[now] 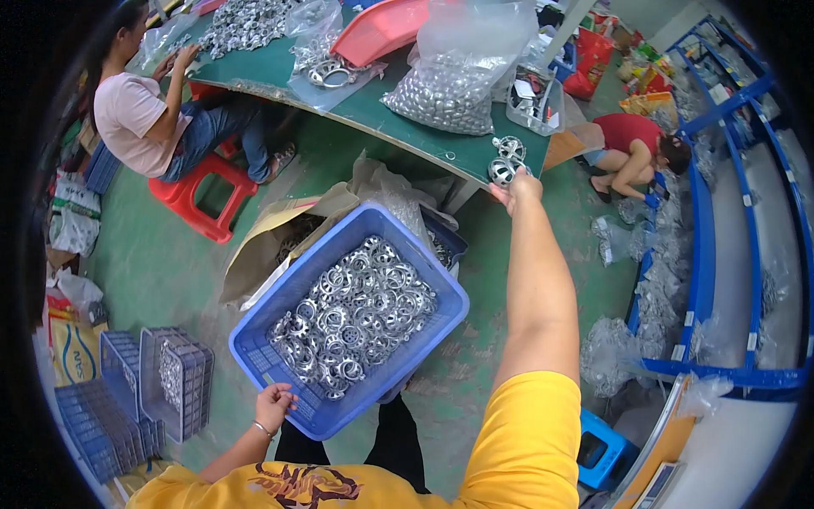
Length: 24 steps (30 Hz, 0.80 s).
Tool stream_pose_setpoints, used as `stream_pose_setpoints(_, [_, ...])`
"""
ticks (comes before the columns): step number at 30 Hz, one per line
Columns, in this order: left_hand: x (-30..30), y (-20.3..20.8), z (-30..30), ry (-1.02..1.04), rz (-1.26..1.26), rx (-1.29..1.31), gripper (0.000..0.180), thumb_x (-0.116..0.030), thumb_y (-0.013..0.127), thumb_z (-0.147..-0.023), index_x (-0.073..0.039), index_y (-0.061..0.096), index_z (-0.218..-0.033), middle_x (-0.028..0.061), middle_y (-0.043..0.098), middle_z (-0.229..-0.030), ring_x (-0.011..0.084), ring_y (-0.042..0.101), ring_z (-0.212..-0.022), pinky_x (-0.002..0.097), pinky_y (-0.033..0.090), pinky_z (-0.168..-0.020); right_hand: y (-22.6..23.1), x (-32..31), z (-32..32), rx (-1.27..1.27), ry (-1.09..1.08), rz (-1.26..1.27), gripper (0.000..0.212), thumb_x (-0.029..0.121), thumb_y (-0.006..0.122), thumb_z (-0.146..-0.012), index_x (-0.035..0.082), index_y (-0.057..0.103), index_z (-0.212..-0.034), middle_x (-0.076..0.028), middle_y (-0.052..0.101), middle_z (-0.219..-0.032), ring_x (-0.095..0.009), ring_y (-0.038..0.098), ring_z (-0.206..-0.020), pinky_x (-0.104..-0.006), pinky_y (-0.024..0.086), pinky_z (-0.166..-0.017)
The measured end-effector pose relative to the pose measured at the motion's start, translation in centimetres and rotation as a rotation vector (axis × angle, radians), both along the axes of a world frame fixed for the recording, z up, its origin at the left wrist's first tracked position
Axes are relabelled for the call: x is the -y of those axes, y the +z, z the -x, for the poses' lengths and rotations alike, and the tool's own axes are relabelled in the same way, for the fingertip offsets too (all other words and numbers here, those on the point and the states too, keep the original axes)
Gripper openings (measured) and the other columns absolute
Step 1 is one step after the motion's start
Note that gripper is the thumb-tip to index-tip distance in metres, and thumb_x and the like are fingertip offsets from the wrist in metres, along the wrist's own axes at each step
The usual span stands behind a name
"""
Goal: The person sorts through a blue basket of small metal objects by hand, picking them up to look at them and then placing them into a white bag.
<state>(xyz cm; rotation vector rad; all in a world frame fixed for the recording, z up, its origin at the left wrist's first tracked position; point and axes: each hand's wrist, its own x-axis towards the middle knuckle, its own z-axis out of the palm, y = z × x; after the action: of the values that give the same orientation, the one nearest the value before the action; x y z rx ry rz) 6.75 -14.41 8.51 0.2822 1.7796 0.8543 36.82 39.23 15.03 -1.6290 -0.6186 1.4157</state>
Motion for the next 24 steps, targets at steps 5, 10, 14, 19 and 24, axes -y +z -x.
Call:
stream_pose_setpoints(5, [-0.8, 0.5, -3.4, 0.056, 0.019, 0.058, 0.018, -0.001, 0.049, -0.083, 0.001, 0.052, -0.100, 0.0067, 0.062, -0.079, 0.0087, 0.055, -0.058, 0.0189, 0.043, -0.048, 2.0, -0.7, 0.2, 0.609, 0.345, 0.073, 0.060, 0.051, 0.046, -0.082, -0.009, 0.050, -0.086, -0.017, 0.058, -0.064, -0.024, 0.056, -0.043, -0.0345, 0.046, -0.038])
stream_pose_setpoints(10, [-3.3, -0.3, -4.7, -0.051, 0.056, 0.035, 0.016, -0.004, 0.050, -0.084, 0.001, 0.054, -0.099, 0.0068, 0.062, -0.078, 0.0092, 0.055, -0.060, 0.0203, 0.045, -0.054, -1.5, 4.0, -1.4, 0.924, 0.224, -0.554, 0.035, 0.035, 0.051, -0.084, 0.000, 0.052, -0.086, -0.012, 0.057, -0.078, -0.018, 0.057, -0.074, -0.0281, 0.045, -0.066])
stream_pose_setpoints(14, [-2.7, -2.1, -2.1, -0.078, 0.053, 0.106, 0.017, -0.003, 0.049, -0.084, -0.001, 0.054, -0.100, 0.0047, 0.062, -0.079, 0.0080, 0.055, -0.062, 0.0193, 0.044, -0.054, -8.2, 19.3, 5.6, 0.515, 0.636, -0.437, 0.013, 0.016, 0.056, -0.080, 0.003, 0.053, -0.081, -0.008, 0.055, -0.071, -0.016, 0.053, -0.068, -0.0306, 0.044, -0.067])
stream_pose_setpoints(19, [-3.7, -3.9, -0.4, -0.083, 0.037, 0.166, 0.016, -0.006, 0.049, -0.085, -0.003, 0.054, -0.100, 0.0025, 0.061, -0.080, 0.0064, 0.055, -0.063, 0.0183, 0.043, -0.053, -20.1, 27.1, 11.2, 1.024, 1.210, -0.077, 0.033, 0.015, 0.063, -0.070, 0.000, 0.053, -0.097, -0.020, 0.054, -0.102, -0.035, 0.053, -0.092, -0.0397, 0.044, -0.080])
stream_pose_setpoints(24, [-2.9, -5.9, 1.7, -0.107, 0.024, 0.191, 0.016, -0.005, 0.050, -0.085, -0.003, 0.054, -0.101, 0.0029, 0.061, -0.081, 0.0071, 0.054, -0.065, 0.0180, 0.044, -0.057, -27.8, 26.2, 13.5, 1.496, 0.820, 0.153, 0.038, 0.028, 0.062, -0.071, 0.005, 0.052, -0.099, -0.014, 0.051, -0.104, -0.028, 0.047, -0.102, -0.0413, 0.041, -0.080])
